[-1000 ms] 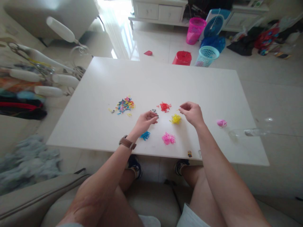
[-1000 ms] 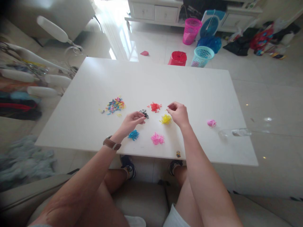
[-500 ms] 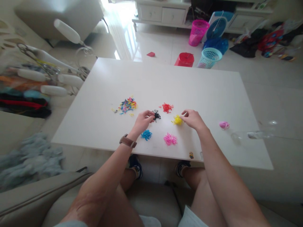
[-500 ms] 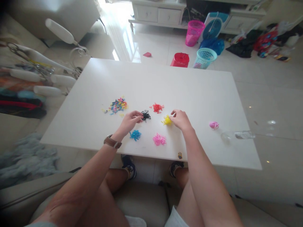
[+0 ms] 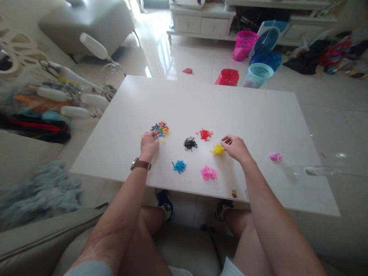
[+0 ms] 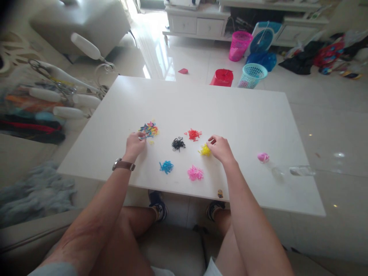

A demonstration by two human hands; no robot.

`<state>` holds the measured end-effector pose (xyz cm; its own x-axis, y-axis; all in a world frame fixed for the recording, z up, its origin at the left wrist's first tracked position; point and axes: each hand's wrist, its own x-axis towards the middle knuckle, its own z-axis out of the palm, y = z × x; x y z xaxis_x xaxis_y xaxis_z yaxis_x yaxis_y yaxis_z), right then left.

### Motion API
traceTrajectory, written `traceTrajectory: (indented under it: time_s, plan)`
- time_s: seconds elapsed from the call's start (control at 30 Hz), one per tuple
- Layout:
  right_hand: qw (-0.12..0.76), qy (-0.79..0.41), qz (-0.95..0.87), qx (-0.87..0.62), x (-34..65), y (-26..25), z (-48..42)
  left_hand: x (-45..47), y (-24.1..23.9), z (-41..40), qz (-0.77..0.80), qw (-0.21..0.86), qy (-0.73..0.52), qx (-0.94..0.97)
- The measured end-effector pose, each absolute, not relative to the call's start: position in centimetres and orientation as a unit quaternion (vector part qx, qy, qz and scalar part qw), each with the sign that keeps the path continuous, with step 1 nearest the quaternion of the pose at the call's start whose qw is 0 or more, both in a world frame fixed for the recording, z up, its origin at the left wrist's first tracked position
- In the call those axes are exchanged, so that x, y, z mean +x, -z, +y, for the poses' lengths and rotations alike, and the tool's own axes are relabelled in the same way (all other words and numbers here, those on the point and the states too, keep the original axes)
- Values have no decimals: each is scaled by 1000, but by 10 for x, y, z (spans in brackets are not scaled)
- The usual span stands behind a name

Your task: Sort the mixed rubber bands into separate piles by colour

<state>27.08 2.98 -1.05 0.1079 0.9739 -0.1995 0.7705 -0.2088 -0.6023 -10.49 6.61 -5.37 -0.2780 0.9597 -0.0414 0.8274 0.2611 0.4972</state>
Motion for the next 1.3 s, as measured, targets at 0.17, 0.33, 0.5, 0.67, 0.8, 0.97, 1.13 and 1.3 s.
traceTrajectory:
  time_s: [0.17,0.33,0.5,0.67,0.8,0.97,1.13,1.3]
  plan:
    - [191,-290,-598,-722,272,8,30,-103,60,68,768,156,-172,596]
    - [192,-295,-591,-725,274,7,31,-101,61,71,778,157,-155,588]
    - [201,-303,-589,-722,274,5,31,-100,61,72,791,157,-153,571]
    - [199,-298,-591,-722,275,3,31,-106,55,75,794,188,-177,550]
    - [204,-299,-593,-719,274,3,30,-112,52,73,767,229,-171,575]
    - [205,-292,-602,-714,268,0,29,-110,57,69,760,213,-122,602]
    - [200,-293,-604,-713,264,-1,28,-104,59,70,758,206,-83,613]
    - [192,-291,-605,-715,262,1,29,-103,51,72,772,217,-79,592]
